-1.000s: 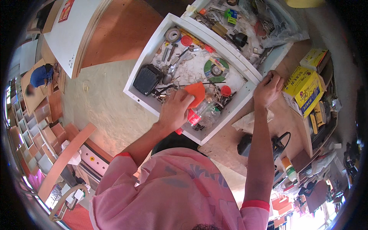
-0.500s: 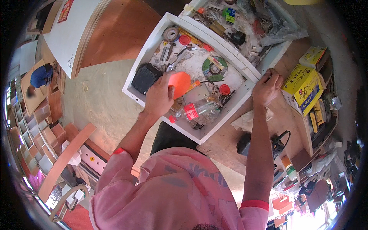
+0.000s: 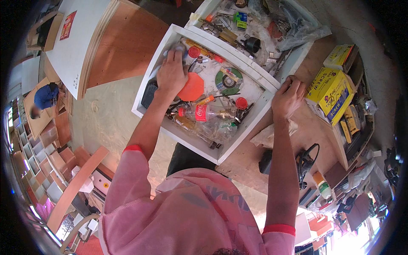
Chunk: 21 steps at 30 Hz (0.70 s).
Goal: The person attaches a small wooden piece to a larger wooden structure using a drill. They then walk to a workbench, open a drawer, and retrieve a small yellow object, which they place on the bench.
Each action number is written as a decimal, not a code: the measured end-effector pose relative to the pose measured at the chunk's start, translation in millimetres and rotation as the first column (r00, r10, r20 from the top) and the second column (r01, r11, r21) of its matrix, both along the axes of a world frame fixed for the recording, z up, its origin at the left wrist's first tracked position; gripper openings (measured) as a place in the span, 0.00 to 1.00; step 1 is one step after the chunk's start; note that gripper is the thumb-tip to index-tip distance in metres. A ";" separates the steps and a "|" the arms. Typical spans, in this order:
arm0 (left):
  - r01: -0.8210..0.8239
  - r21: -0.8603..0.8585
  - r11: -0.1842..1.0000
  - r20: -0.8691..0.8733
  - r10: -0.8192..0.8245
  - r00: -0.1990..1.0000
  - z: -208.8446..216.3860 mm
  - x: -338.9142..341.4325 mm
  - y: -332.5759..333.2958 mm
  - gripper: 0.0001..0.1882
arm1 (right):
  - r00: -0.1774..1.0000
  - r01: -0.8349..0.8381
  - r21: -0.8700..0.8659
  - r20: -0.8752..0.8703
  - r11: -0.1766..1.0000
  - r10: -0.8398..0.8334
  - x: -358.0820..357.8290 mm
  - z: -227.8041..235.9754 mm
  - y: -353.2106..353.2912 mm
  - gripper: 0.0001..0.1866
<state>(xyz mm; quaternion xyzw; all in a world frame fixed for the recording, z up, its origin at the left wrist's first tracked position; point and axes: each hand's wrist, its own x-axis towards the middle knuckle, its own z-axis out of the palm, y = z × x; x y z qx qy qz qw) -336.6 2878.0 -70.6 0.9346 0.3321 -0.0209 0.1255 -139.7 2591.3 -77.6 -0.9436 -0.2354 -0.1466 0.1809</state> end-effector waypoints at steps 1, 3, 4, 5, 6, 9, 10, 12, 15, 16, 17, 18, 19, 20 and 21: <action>0.002 -0.005 1.000 -0.020 -0.002 1.000 -0.9 -6.1 -1.5 0.25 | 1.000 0.009 -0.004 -0.010 1.000 -0.009 0.6 -0.3 0.0 0.06; 0.013 -0.017 1.000 -0.022 -0.014 1.000 -1.8 -22.8 -6.7 0.21 | 1.000 0.021 -0.016 -0.015 1.000 -0.021 1.2 -1.3 0.0 0.06; 0.023 -0.022 0.999 0.002 -0.023 1.000 -2.4 -31.8 -11.3 0.19 | 1.000 0.013 0.002 -0.014 1.000 -0.013 1.7 -1.7 -0.1 0.06; 0.029 -0.032 0.999 0.017 -0.028 0.999 -4.1 -37.2 -13.3 0.18 | 1.000 0.005 0.016 -0.009 1.000 -0.005 2.0 -2.0 -0.2 0.05; 0.037 -0.014 0.999 0.055 -0.036 0.998 -6.3 -40.2 -13.3 0.16 | 1.000 -0.002 0.029 -0.005 1.000 0.003 2.0 -2.1 -0.4 0.05; 0.021 -0.016 1.000 0.125 -0.019 0.992 -10.1 -42.2 -8.0 0.13 | 1.000 0.002 0.053 0.004 0.999 -0.002 1.6 -1.9 0.4 0.05; 0.003 -0.043 0.999 0.139 0.003 0.990 -10.0 -40.6 -4.2 0.12 | 1.000 0.007 0.040 0.007 0.999 -0.007 1.5 -1.6 0.6 0.05; -0.035 -0.046 0.998 0.149 0.042 0.988 -7.6 -36.9 2.6 0.11 | 1.000 0.017 0.016 0.007 1.000 -0.017 0.7 -0.9 0.3 0.05; -0.072 0.014 0.997 0.076 0.070 0.995 -1.5 -30.7 8.7 0.13 | 0.999 0.017 0.055 -0.030 0.998 -0.016 0.5 -1.1 0.0 0.05; -0.066 -0.009 0.998 0.049 0.067 0.997 -0.4 -29.1 6.3 0.14 | 0.999 0.020 0.048 -0.026 0.999 -0.018 0.2 -1.3 -0.5 0.05; -0.068 -0.025 0.997 0.031 0.069 0.997 0.3 -27.7 3.4 0.15 | 1.000 0.020 0.043 -0.015 0.999 -0.019 0.5 -1.8 -0.5 0.05; -0.063 -0.044 0.997 0.023 0.064 0.998 0.6 -26.3 1.0 0.16 | 1.000 0.023 0.040 -0.003 0.999 -0.023 0.9 -2.4 -0.2 0.05; -0.023 -0.010 1.000 0.074 0.024 0.997 0.6 -24.9 -0.2 0.16 | 0.999 0.032 0.036 -0.009 0.999 -0.032 1.3 -2.7 0.1 0.05; 0.020 0.019 1.000 0.129 -0.022 0.991 0.6 -25.0 -1.6 0.17 | 0.999 0.041 0.031 -0.018 0.999 -0.040 1.0 -2.8 0.2 0.05; 0.059 0.062 0.996 0.208 -0.070 0.976 -0.2 -24.8 -2.9 0.17 | 0.999 0.048 0.026 -0.026 0.999 -0.048 1.0 -2.7 0.2 0.05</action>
